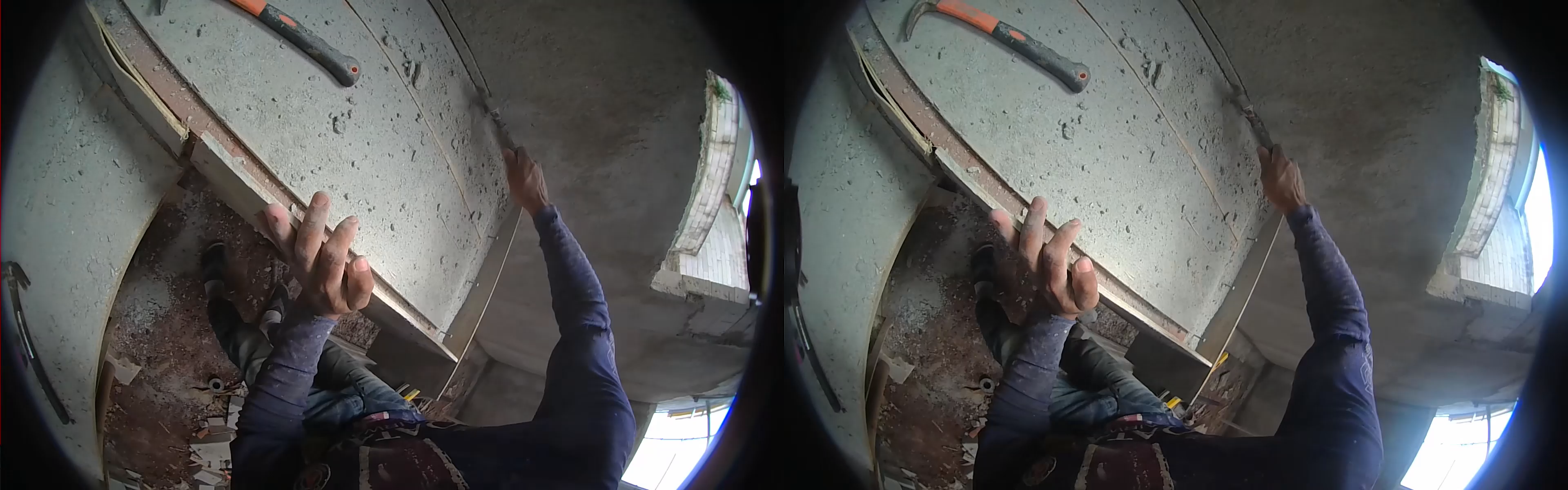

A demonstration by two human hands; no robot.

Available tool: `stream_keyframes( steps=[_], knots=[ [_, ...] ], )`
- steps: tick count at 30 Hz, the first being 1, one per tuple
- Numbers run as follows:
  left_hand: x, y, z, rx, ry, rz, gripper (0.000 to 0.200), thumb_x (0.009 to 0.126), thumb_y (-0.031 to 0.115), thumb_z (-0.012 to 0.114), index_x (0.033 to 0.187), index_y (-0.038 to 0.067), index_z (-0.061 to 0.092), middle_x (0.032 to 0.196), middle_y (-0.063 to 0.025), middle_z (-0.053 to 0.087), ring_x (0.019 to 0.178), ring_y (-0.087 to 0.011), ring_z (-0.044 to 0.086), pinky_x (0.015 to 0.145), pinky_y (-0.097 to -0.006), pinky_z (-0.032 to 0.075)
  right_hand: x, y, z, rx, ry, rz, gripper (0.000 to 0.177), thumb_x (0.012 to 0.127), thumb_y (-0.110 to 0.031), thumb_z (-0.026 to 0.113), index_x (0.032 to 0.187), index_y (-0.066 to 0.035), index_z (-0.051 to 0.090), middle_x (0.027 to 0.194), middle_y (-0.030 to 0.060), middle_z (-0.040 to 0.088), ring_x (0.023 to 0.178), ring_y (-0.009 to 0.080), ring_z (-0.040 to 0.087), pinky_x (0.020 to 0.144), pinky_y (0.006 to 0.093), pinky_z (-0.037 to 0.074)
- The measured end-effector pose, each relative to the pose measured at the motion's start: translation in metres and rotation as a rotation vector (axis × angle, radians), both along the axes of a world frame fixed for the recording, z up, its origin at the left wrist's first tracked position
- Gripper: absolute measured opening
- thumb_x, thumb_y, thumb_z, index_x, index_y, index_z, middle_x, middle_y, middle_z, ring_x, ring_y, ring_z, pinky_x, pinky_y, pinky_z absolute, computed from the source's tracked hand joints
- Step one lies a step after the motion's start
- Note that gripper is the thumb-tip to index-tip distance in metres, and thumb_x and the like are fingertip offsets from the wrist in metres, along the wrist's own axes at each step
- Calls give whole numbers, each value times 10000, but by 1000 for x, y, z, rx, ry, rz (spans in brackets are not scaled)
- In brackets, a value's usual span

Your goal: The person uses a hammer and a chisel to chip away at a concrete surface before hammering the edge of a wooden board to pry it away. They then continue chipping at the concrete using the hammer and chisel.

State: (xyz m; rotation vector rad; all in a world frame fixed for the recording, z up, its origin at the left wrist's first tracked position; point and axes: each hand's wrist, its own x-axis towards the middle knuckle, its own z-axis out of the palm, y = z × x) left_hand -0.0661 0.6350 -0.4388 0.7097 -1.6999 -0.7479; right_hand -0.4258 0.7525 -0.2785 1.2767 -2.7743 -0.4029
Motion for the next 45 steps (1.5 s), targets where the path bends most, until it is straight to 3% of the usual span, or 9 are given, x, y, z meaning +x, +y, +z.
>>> stream_keyframes(
  steps=[8,11,20,27,32,34,37,40,45],
  knots=[
    [1,-2,2,-54,-26,1,412,958,309,374,1158,6,570,1363,-292,466,1393,-455,340,1181,-663,143,74,-77,-1,-336,-172,725,360,1012,-360,539,961,-5,504,600,140,532,504,339,583,493,429,464],
    [3,-3,5,-79,-82,26,404,956,296,381,1162,-5,555,1349,-299,474,1397,-456,336,1177,-671,136,5,-15,-50,-207,-78,-182,397,1011,-378,522,943,13,498,612,199,516,552,400,569,551,451,467],
    [20,-4,23,-67,-337,-79,427,992,361,372,1197,11,505,1370,-297,431,1378,-491,319,1152,-711,108,117,-122,-6,-329,-226,353,395,1014,-397,522,940,-9,500,727,249,630,670,394,662,588,461,502],
    [35,-6,26,6,-405,-292,480,996,379,413,1284,-2,460,1471,-301,279,1457,-537,56,1131,-726,-13,52,-27,-69,-297,-23,-468,400,1032,-411,466,944,-24,510,663,238,636,557,401,641,492,477,477],
    [39,-7,20,17,-373,-312,502,979,409,475,1253,-11,517,1454,-268,321,1474,-515,19,1132,-717,-34,108,-100,-26,-405,-261,-271,435,1037,-443,437,945,-26,521,599,197,595,519,353,627,469,449,477],
    [34,-6,20,20,-375,-304,504,978,407,477,1252,-14,515,1457,-269,313,1474,-514,15,1130,-721,-40,97,-112,-20,-410,-141,302,448,1039,-449,425,944,-22,523,576,183,572,508,342,617,477,448,485],
    [36,-5,23,22,-362,-291,482,971,371,474,1258,-16,493,1433,-271,314,1477,-487,40,1127,-724,-62,49,-36,-45,-201,-210,-382,445,1037,-438,430,944,-12,518,580,193,575,526,361,621,490,443,495],
    [27,-4,27,20,-380,-306,470,976,369,465,1262,-4,477,1435,-265,310,1480,-466,58,1125,-725,-67,68,-27,-50,-292,-42,-476,465,1046,-444,408,940,-4,514,563,175,567,481,331,603,455,434,480],
    [38,-6,24,28,-422,-310,467,980,385,462,1255,8,462,1437,-252,306,1473,-460,90,1125,-726,-74,109,-106,-19,-460,-211,121,429,1040,-473,436,937,-60,483,496,60,494,376,229,491,361,400,409]
  ],
)
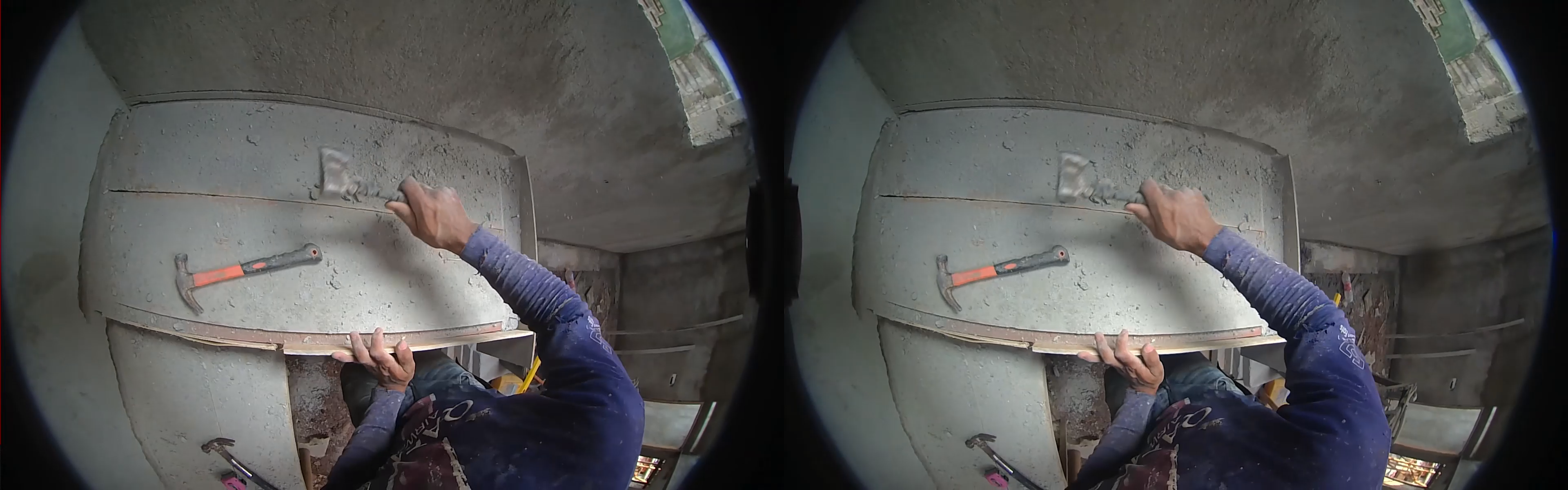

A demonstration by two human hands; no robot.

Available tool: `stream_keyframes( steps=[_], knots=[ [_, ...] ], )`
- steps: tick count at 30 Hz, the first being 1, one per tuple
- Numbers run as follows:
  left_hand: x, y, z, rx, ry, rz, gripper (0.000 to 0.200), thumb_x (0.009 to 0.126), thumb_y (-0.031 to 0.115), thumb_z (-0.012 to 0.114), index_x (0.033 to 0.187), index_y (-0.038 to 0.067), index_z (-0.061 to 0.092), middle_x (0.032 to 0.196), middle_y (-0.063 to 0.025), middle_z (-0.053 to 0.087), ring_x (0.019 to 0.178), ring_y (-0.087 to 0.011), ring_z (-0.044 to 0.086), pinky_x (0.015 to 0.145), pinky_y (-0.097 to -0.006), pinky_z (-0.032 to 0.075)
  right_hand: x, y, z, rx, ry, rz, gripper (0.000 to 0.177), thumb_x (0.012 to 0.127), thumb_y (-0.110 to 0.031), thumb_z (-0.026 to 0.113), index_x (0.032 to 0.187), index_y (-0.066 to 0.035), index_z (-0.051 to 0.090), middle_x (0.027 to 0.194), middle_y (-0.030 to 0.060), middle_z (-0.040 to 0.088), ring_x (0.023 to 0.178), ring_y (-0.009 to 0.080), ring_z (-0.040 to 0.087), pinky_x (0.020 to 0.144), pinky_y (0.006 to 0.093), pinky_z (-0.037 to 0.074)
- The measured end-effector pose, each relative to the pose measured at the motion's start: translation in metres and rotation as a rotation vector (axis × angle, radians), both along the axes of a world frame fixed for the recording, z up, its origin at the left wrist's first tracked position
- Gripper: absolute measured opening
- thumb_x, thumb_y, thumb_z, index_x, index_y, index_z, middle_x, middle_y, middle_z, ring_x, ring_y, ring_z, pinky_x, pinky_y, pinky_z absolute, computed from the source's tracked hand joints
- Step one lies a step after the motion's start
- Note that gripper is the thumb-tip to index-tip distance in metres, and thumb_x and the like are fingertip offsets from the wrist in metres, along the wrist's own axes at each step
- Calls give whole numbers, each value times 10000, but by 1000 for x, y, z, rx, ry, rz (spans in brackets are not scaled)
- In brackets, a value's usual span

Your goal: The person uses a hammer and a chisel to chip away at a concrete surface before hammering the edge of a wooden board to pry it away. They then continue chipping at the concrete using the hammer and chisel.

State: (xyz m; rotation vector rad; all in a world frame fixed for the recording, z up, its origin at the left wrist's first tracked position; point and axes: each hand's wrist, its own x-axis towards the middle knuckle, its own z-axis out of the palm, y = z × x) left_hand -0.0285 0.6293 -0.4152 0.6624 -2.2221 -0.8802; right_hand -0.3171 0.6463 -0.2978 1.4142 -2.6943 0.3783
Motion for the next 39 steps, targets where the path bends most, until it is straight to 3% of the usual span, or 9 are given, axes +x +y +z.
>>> stream_keyframes(
  steps=[3,5,9,15,19,21,28,32,39],
  knots=[
    [-1,3,-1,-1,17,-8,487,972,388,477,1261,-4,481,1454,-245,295,1482,-457,62,1124,-731,-76,-44,26,-13,173,7,267,460,1028,-480,456,933,-33,512,538,98,534,444,217,545,405,405,456],
    [9,0,-1,32,-45,-60,551,993,419,438,1324,-22,440,1515,-286,221,1457,-540,-120,1096,-755,-45,-80,99,-25,335,-158,-467,477,1035,-492,422,1000,-26,517,553,141,583,419,302,570,390,445,450],
    [13,-6,18,83,-138,-102,542,1008,398,450,1346,-26,468,1519,-297,242,1454,-558,-89,1120,-728,-4,-45,96,-9,191,-36,-575,447,1033,-453,448,989,-12,505,583,178,601,486,378,605,427,465,463],
    [28,-25,55,113,-306,-245,544,995,376,481,1384,-3,454,1527,-258,304,1464,-554,-1,1132,-719,3,-40,28,15,218,-47,129,416,1024,-444,467,993,-31,511,651,177,640,557,404,632,480,481,488],
    [56,-70,83,95,-292,-285,474,938,276,557,1323,3,515,1491,-227,395,1456,-539,136,1143,-709,42,-70,123,-3,433,-9,-741,461,1012,-459,468,982,-9,562,767,230,687,731,427,681,640,539,519],
    [64,-94,91,87,-184,-231,387,896,172,597,1249,15,564,1437,-211,473,1430,-531,257,1133,-715,126,-37,151,-15,183,52,-993,498,1004,-476,471,1001,7,588,801,275,675,778,461,668,688,570,504],
    [6,-208,89,-159,-61,-340,369,863,92,632,1222,27,575,1395,-176,506,1418,-502,305,1151,-677,162,152,130,37,102,-253,-983,493,970,-507,534,978,-21,622,772,295,650,752,495,634,689,561,482],
    [-39,-248,97,-316,-281,-365,449,819,84,675,1252,31,569,1331,-174,552,1408,-411,359,1188,-588,161,221,138,27,-12,-345,-1041,501,936,-535,573,971,-43,658,765,237,677,763,446,662,709,532,496],
    [-51,-276,58,-356,-413,-466,459,865,98,644,1306,16,545,1303,-185,575,1287,-369,464,1113,-517,263,304,186,31,-747,-210,-1487,472,920,-461,641,994,5,660,756,223,651,733,365,660,679,426,492]
  ],
)
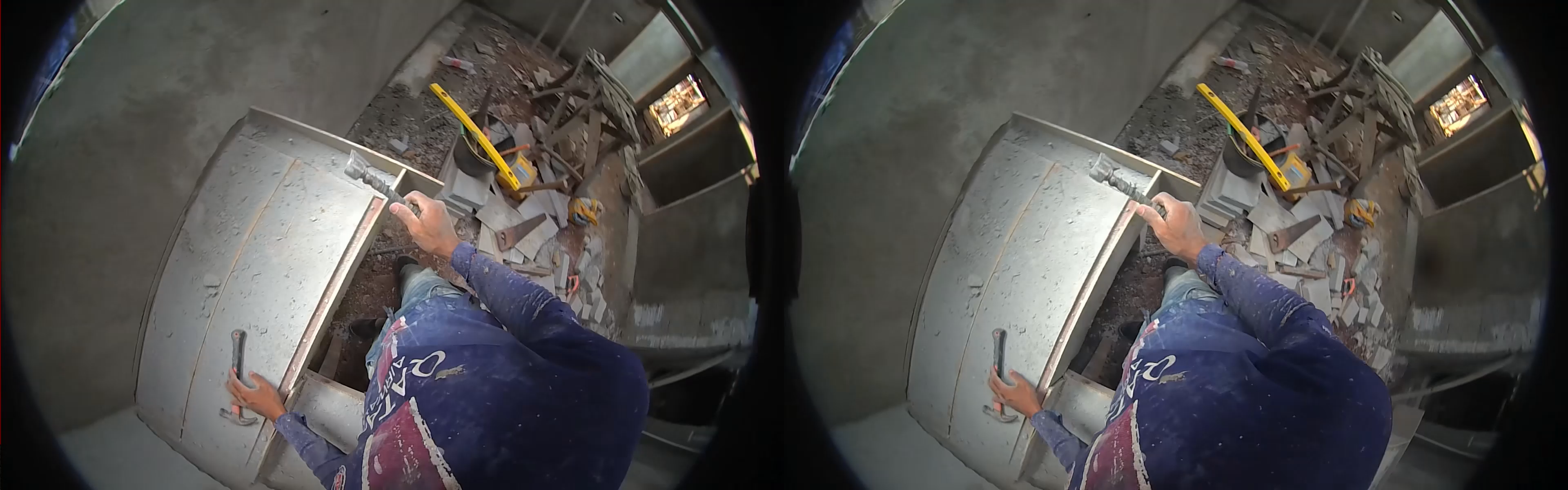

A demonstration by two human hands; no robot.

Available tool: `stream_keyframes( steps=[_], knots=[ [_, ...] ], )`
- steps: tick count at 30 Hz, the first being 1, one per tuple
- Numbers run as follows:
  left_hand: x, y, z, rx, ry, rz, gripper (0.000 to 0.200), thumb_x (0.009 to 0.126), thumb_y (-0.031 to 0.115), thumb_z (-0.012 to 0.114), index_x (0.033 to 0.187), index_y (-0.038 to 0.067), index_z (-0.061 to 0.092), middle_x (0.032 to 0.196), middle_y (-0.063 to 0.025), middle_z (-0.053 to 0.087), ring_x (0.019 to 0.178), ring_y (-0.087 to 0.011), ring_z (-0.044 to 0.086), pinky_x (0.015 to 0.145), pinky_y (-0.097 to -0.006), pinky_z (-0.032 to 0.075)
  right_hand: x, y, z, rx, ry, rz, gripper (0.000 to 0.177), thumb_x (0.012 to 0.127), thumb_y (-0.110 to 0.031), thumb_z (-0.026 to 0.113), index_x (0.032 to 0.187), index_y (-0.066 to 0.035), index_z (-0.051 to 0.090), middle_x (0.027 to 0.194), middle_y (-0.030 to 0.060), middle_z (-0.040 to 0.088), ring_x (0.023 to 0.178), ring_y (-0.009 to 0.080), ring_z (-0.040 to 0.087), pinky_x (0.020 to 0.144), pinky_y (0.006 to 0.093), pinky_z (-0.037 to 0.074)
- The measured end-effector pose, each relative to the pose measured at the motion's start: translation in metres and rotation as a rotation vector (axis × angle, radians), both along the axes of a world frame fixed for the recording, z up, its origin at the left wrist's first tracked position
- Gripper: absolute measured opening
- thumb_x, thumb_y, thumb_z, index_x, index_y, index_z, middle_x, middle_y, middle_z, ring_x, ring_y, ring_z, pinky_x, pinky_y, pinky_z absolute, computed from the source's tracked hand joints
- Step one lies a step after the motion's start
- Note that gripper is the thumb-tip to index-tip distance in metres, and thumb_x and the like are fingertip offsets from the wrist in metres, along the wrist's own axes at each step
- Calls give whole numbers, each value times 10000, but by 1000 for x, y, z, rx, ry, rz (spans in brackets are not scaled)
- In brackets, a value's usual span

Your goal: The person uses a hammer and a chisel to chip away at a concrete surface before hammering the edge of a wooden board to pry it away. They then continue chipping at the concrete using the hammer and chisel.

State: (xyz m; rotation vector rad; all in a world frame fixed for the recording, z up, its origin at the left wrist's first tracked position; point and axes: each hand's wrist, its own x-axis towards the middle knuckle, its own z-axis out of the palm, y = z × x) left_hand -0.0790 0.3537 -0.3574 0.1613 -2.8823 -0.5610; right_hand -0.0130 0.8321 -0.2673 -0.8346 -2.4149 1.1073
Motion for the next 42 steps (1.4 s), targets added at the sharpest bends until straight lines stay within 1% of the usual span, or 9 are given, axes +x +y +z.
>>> stream_keyframes(
  steps=[5,7,9,12,21,31,36,39,42],
  knots=[
    [-6,15,-11,-278,179,29,352,898,122,649,1228,8,607,1223,-180,625,1159,-353,558,1046,-515,350,36,73,-40,-212,250,-475,382,936,-335,645,1076,18,609,733,106,623,646,198,598,615,362,471],
    [-6,36,9,87,152,57,236,890,134,685,1085,2,675,1085,-171,679,1021,-331,636,951,-465,461,56,106,-54,-635,277,-513,307,940,-273,635,1053,9,592,726,54,592,593,153,557,544,321,461],
    [-4,82,25,81,416,-51,153,891,145,709,913,-4,684,807,-114,661,706,-243,618,669,-392,496,72,139,-88,-698,279,-702,239,934,-220,632,997,5,580,691,20,543,540,126,515,478,301,442],
    [10,153,48,270,270,-44,276,909,176,702,724,14,576,552,-9,411,510,-116,315,472,-350,235,105,180,-131,-740,181,-808,242,914,-205,647,950,26,585,703,45,571,521,153,538,465,321,455],
    [109,308,0,172,-321,-414,276,817,147,722,654,27,534,523,-72,494,465,-177,441,475,-371,342,153,355,-188,-173,-278,-786,389,837,-263,670,1065,51,642,959,294,685,962,451,663,853,487,502],
    [177,224,-28,560,-925,95,63,871,55,634,879,36,574,692,-53,626,553,-149,619,494,-283,508,136,571,-326,99,-1009,54,361,878,-305,607,1056,-10,713,1021,247,708,983,380,695,835,457,561],
    [198,231,-2,492,-980,174,55,892,28,624,905,21,571,750,-64,641,605,-140,630,518,-277,528,79,558,-257,149,-887,-467,313,925,-228,530,1031,-15,734,1074,174,719,965,375,700,849,434,553],
    [198,242,-2,475,-1028,235,64,893,2,630,931,13,579,790,-65,654,657,-134,636,542,-273,532,57,604,-317,156,-924,-162,425,930,-352,523,1092,4,690,1140,224,689,1055,415,658,887,486,538],
    [185,267,-5,429,-1043,202,101,883,-36,632,967,1,591,880,-62,667,772,-127,643,682,-267,533,39,620,-384,-403,-574,-607,465,944,-385,515,1146,5,671,1151,200,686,1024,362,673,810,477,559]
  ],
)
